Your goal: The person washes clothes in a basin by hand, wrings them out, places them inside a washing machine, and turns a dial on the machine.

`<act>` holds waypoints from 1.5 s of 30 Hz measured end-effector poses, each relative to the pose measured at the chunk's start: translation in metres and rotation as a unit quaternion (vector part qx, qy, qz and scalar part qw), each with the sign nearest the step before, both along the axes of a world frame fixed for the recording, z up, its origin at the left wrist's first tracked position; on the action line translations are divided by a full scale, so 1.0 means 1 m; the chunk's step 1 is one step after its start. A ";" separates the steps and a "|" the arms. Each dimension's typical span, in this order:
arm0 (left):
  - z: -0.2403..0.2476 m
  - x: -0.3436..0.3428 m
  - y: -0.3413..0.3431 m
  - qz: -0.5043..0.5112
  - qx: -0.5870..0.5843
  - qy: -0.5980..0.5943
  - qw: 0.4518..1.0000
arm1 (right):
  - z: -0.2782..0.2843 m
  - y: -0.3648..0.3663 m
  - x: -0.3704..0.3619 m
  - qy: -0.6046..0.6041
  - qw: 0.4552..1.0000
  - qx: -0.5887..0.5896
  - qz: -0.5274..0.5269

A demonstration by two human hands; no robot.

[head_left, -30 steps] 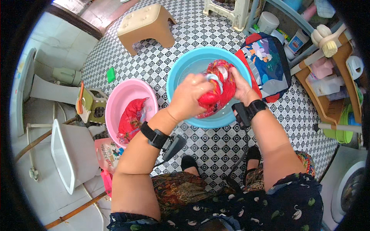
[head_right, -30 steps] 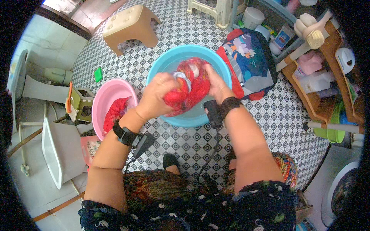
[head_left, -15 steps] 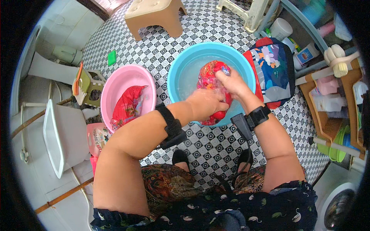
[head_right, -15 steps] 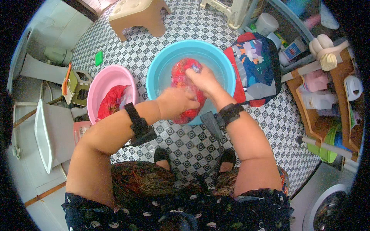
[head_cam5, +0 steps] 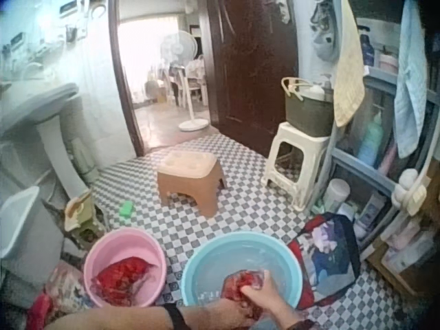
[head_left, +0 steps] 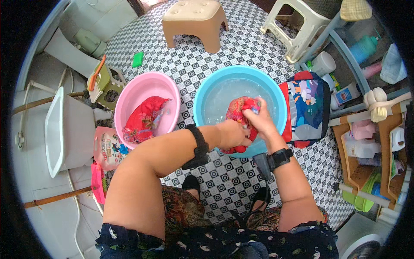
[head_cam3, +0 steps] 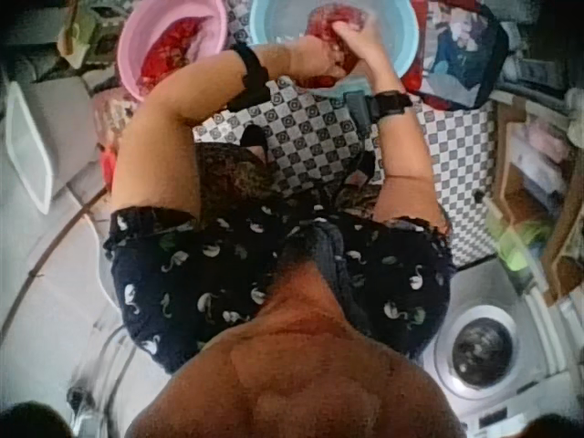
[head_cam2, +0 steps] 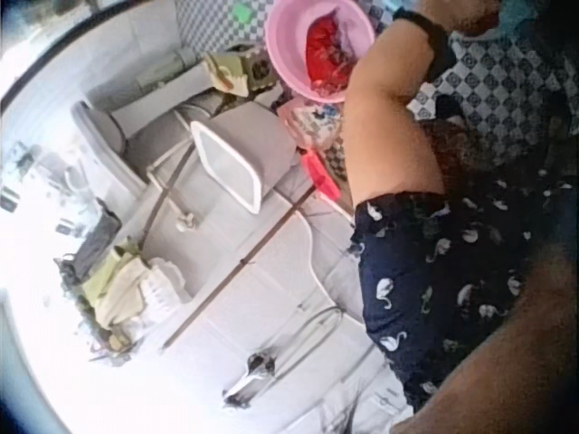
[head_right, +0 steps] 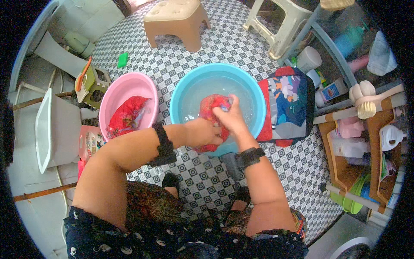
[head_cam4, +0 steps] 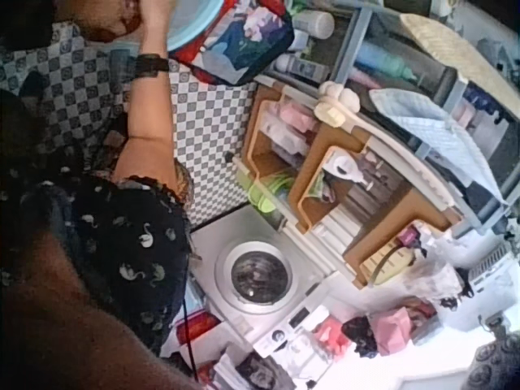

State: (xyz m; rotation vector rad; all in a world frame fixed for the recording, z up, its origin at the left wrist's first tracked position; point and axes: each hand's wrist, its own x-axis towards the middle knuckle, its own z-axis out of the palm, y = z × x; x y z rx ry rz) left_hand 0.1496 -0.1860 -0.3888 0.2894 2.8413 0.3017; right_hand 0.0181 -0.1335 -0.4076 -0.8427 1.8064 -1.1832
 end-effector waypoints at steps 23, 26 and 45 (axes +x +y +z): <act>0.050 0.064 -0.048 0.562 0.651 0.252 0.444 | 0.039 -0.015 -0.010 -0.538 0.796 -0.236 -0.144; 0.071 0.073 -0.032 0.559 0.730 0.062 0.388 | 0.063 -0.016 0.003 -0.500 0.807 -0.285 -0.133; 0.080 0.036 -0.029 0.451 0.192 0.412 0.768 | 0.042 -0.011 0.007 -0.428 0.894 -0.134 -0.004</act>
